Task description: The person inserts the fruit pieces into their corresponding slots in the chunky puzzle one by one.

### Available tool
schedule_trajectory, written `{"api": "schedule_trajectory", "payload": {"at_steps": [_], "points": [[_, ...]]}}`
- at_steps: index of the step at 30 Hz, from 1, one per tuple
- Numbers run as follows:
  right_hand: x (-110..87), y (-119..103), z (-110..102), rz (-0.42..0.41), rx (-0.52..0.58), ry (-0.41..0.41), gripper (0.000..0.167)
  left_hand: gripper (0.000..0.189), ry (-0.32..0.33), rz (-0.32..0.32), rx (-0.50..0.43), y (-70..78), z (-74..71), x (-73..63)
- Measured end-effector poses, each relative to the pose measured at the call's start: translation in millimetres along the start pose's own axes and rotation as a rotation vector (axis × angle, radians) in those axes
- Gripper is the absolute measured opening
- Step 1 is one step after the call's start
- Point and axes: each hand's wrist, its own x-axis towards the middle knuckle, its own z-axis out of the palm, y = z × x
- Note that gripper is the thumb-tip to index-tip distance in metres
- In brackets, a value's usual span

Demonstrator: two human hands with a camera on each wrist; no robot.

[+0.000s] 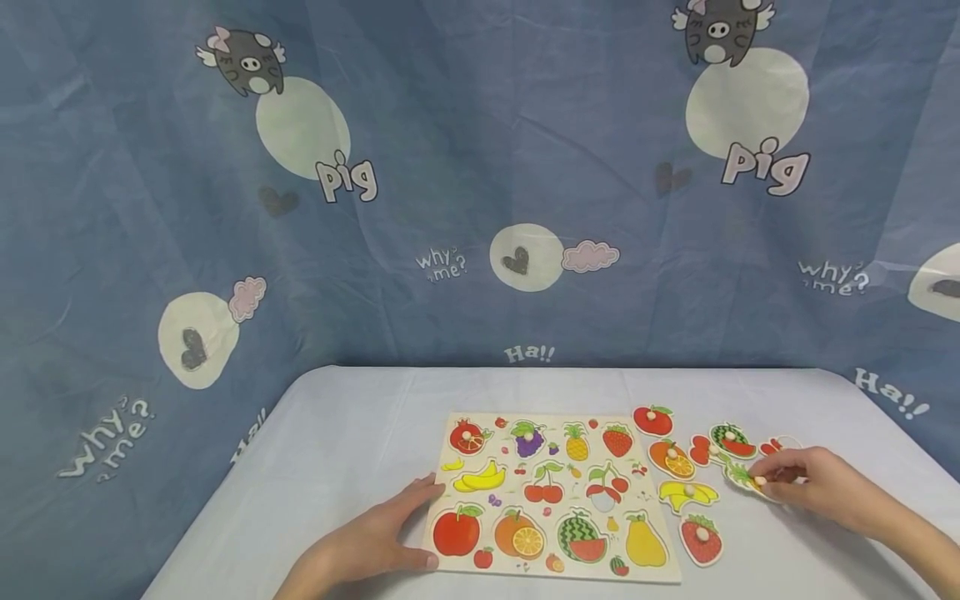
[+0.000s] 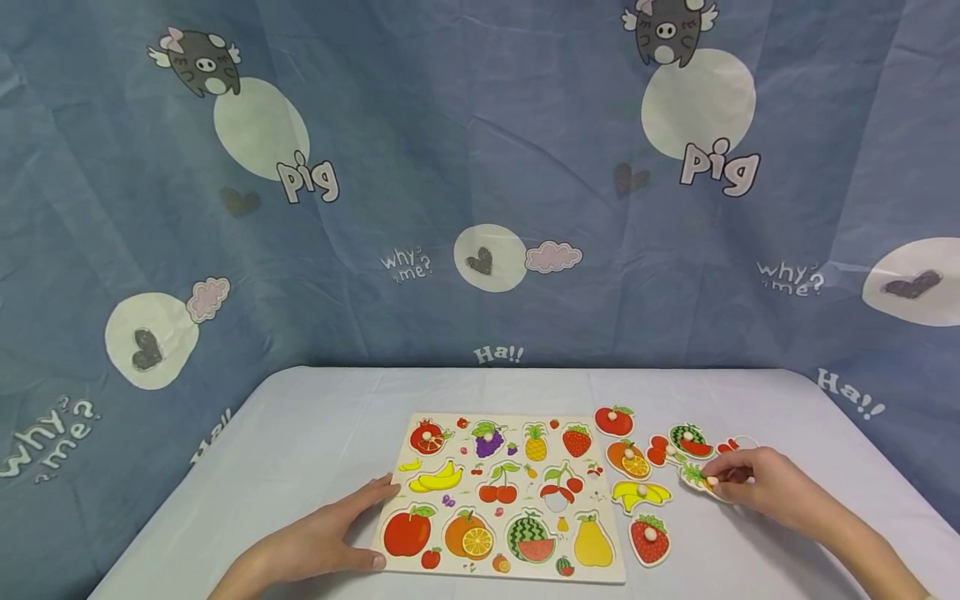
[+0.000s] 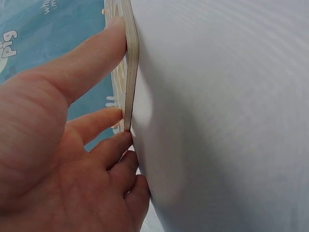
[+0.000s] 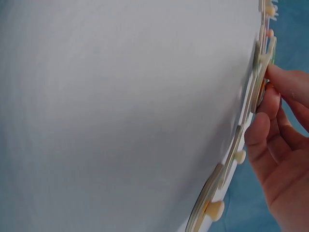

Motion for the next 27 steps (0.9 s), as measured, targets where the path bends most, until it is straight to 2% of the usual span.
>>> {"api": "schedule_trajectory", "payload": {"at_steps": [5, 9, 16, 20, 24, 27], "points": [[3.2, -4, 5, -0.052, 0.024, 0.030, 0.013, 0.087, 0.000, -0.007, 0.000, -0.2, 0.3, 0.1], [4.9, -8, 6, -0.049, 0.044, 0.027, 0.012, 0.087, 0.002, -0.009, 0.004, 0.0, 0.0, 0.0], [11.1, -18, 6, 0.035, 0.012, 0.013, 0.014, 0.086, 0.002, -0.004, 0.006, 0.3, 0.3, 0.1], [15.6, -24, 5, 0.089, 0.032, -0.012, 0.018, 0.086, 0.003, -0.002, 0.006, -0.1, 0.6, 0.5], [19.7, -29, 5, 0.097, 0.039, -0.019, 0.018, 0.086, 0.002, -0.008, 0.002, 0.2, 0.2, 0.5], [23.2, -32, 5, 0.074, 0.024, -0.017, 0.015, 0.086, 0.001, -0.008, -0.003, 0.2, 0.1, 0.4]]}}
